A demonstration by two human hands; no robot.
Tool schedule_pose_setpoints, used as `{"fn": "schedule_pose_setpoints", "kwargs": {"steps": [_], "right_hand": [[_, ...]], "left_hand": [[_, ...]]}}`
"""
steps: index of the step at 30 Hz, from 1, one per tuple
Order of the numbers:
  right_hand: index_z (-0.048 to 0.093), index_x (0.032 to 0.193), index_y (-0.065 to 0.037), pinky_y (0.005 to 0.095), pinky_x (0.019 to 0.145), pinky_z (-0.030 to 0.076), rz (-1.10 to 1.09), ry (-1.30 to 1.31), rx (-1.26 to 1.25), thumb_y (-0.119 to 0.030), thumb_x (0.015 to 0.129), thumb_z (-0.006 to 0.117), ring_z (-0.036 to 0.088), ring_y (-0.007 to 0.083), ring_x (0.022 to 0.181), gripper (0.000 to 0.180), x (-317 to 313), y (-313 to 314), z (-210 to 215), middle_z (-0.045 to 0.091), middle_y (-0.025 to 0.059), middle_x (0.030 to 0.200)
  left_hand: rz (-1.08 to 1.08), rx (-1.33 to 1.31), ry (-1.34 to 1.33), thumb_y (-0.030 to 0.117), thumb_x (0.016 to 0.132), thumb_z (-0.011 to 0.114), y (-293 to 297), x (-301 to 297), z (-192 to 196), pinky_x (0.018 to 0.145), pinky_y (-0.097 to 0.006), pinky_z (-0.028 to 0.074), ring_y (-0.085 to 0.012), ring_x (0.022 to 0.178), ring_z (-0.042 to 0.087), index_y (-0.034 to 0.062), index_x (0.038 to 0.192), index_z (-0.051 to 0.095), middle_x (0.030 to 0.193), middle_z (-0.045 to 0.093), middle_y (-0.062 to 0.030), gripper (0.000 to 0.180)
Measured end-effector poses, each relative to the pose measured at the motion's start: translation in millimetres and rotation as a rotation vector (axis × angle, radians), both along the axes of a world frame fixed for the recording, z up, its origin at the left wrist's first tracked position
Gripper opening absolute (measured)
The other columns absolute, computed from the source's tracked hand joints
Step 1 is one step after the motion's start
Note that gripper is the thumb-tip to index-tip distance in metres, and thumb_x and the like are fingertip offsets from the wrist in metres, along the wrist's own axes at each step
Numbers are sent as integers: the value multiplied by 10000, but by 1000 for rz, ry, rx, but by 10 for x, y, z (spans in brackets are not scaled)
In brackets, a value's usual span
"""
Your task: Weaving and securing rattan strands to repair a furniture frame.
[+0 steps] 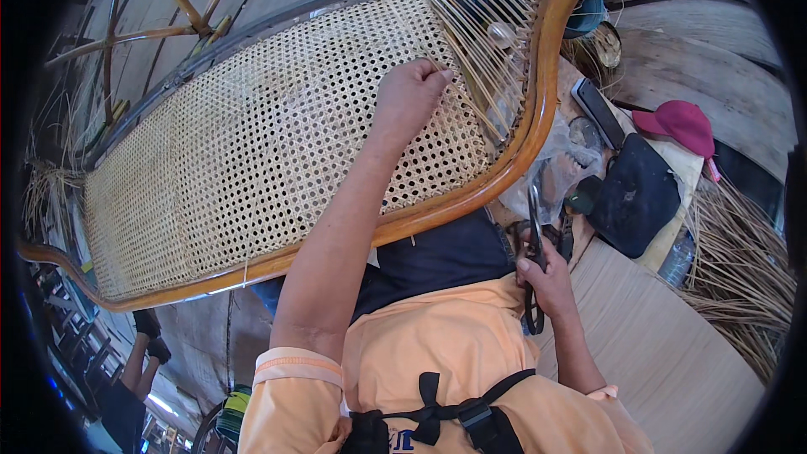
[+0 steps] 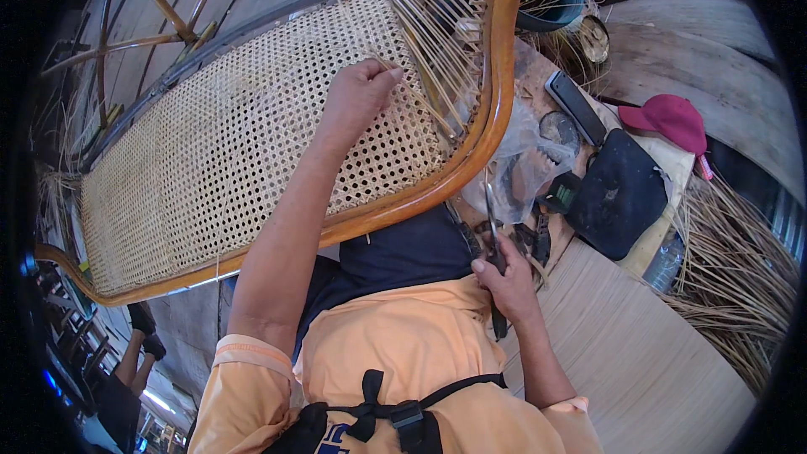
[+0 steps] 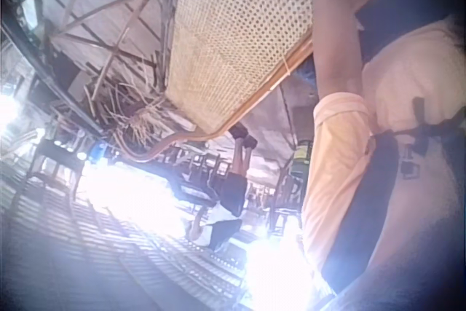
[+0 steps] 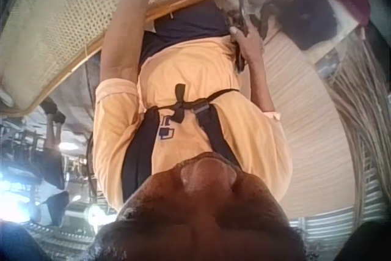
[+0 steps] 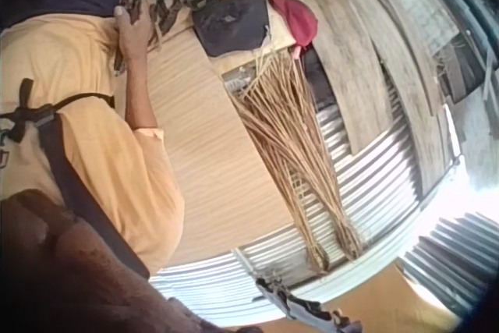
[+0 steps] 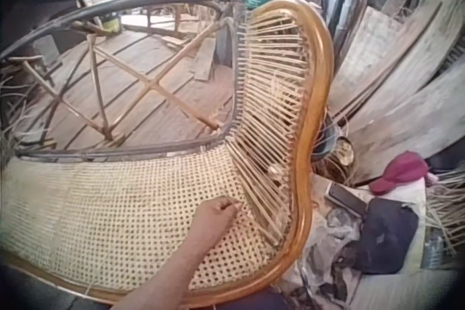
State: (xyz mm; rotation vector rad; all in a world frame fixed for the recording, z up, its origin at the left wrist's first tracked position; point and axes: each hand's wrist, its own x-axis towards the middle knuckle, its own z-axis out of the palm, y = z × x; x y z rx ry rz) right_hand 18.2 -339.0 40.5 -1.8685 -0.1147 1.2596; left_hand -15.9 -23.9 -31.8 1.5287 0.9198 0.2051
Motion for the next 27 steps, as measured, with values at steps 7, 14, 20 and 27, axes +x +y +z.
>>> {"fn": "schedule_pose_setpoints", "kwargs": {"steps": [7,14,20,27], "right_hand": [[491,1177,-6,208,610,428,10,-112,-157,-145,793,625,509,68,660,430,-5,-335,-116,544,10,807],[515,1126,6,236,624,454,146,-40,-19,-259,847,594,545,105,659,392,64,78,236,569,39,819],[527,993,-40,285,558,482,-162,659,284,-462,922,444,588,168,606,436,-12,1411,-4,584,65,753],[518,908,-64,299,568,516,-214,525,225,-569,888,420,622,207,622,515,81,2247,-364,598,78,761]], "left_hand": [[51,289,109,296,798,620,212,193,-133,636,-385,473,-280,652,611,51,836,677,699,636,-141,255],[156,139,-52,237,801,642,567,102,-162,522,-291,436,-126,509,527,-2,818,666,597,587,-56,240],[54,215,19,218,809,637,698,206,-123,543,-254,418,-87,558,501,3,859,665,634,574,-15,223],[54,154,-6,256,769,668,809,204,-152,518,-295,435,-135,502,534,14,815,675,584,586,-67,246]]}}
